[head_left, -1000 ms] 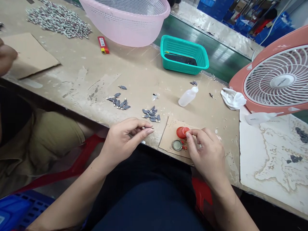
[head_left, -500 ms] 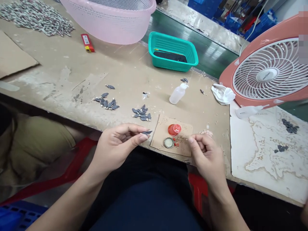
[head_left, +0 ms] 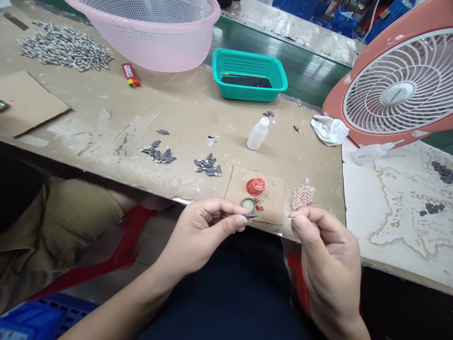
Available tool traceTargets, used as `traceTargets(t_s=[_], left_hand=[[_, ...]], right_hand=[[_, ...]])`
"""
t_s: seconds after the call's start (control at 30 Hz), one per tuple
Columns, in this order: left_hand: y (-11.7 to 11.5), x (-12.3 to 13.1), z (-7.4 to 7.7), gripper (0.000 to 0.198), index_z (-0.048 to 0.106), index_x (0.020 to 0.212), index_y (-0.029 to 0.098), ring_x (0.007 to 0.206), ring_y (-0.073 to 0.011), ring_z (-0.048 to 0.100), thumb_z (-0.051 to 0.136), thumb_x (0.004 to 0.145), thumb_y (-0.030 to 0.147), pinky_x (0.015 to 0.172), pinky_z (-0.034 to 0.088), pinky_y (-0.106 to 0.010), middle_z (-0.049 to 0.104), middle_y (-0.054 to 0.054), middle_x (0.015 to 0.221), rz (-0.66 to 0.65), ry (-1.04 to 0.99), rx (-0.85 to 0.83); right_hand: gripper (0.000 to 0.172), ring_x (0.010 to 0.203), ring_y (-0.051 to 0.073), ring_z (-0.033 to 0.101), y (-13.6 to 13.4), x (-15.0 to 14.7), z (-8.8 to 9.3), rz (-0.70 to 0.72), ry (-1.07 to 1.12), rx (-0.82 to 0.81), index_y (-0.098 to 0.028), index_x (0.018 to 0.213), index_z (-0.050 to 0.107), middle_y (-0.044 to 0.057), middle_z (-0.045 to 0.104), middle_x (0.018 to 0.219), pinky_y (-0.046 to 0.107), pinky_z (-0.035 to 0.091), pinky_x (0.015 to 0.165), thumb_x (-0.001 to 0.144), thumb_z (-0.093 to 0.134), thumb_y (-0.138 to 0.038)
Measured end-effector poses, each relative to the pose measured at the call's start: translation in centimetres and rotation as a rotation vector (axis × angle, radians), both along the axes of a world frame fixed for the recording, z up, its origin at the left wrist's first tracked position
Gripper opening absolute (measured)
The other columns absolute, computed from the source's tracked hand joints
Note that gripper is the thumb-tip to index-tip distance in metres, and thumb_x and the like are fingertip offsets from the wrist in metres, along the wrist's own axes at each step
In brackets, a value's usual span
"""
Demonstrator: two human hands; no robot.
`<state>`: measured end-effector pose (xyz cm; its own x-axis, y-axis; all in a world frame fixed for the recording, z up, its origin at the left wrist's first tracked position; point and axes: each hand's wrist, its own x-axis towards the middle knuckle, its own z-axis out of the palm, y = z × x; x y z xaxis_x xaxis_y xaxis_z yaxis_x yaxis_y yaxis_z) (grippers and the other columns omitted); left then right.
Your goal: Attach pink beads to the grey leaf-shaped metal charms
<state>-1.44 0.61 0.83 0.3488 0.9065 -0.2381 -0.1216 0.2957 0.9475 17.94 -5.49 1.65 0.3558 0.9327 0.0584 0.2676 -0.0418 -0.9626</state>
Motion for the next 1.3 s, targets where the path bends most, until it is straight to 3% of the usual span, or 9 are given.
traceTargets(t_s=[0.27,0.57,1.3], left_hand=[[-0.6,1.3,0.9,0.003,0.077,0.079,0.019,0.068,-0.0097,0.068,0.079,0.079,0.019,0.066,0.055,-0.015,0.077,0.0,0.074,-0.049,0.026,0.007],[-0.9,1.4,1.0,0.003,0.076,0.079,0.02,0.07,-0.011,0.066,0.077,0.081,0.022,0.067,0.053,-0.018,0.075,0.002,0.074,-0.074,0.038,0.029],[-1.0,1.2,0.7,0.01,0.073,0.077,0.016,0.067,-0.0116,0.061,0.075,0.082,0.025,0.064,0.049,-0.02,0.071,-0.001,0.071,-0.084,0.068,0.006]], right_hand=[[0.008,0.062,0.008,0.043,0.1,-2.2,0.9,0.152,-0.111,0.101,-0.027,0.09,0.069,-0.007,0.045,0.069,0.023,0.036,0.056,0.092,0.064,-0.022],[0.008,0.06,0.008,0.042,0.3,-1.8,1.1,0.195,-0.268,0.147,-0.025,0.089,0.068,-0.007,0.045,0.067,0.024,0.035,0.054,0.091,0.064,-0.019],[0.008,0.058,0.009,0.044,0.4,-1.5,0.8,0.231,-0.317,0.138,-0.024,0.084,0.067,-0.005,0.046,0.066,0.025,0.036,0.053,0.089,0.064,-0.017]])
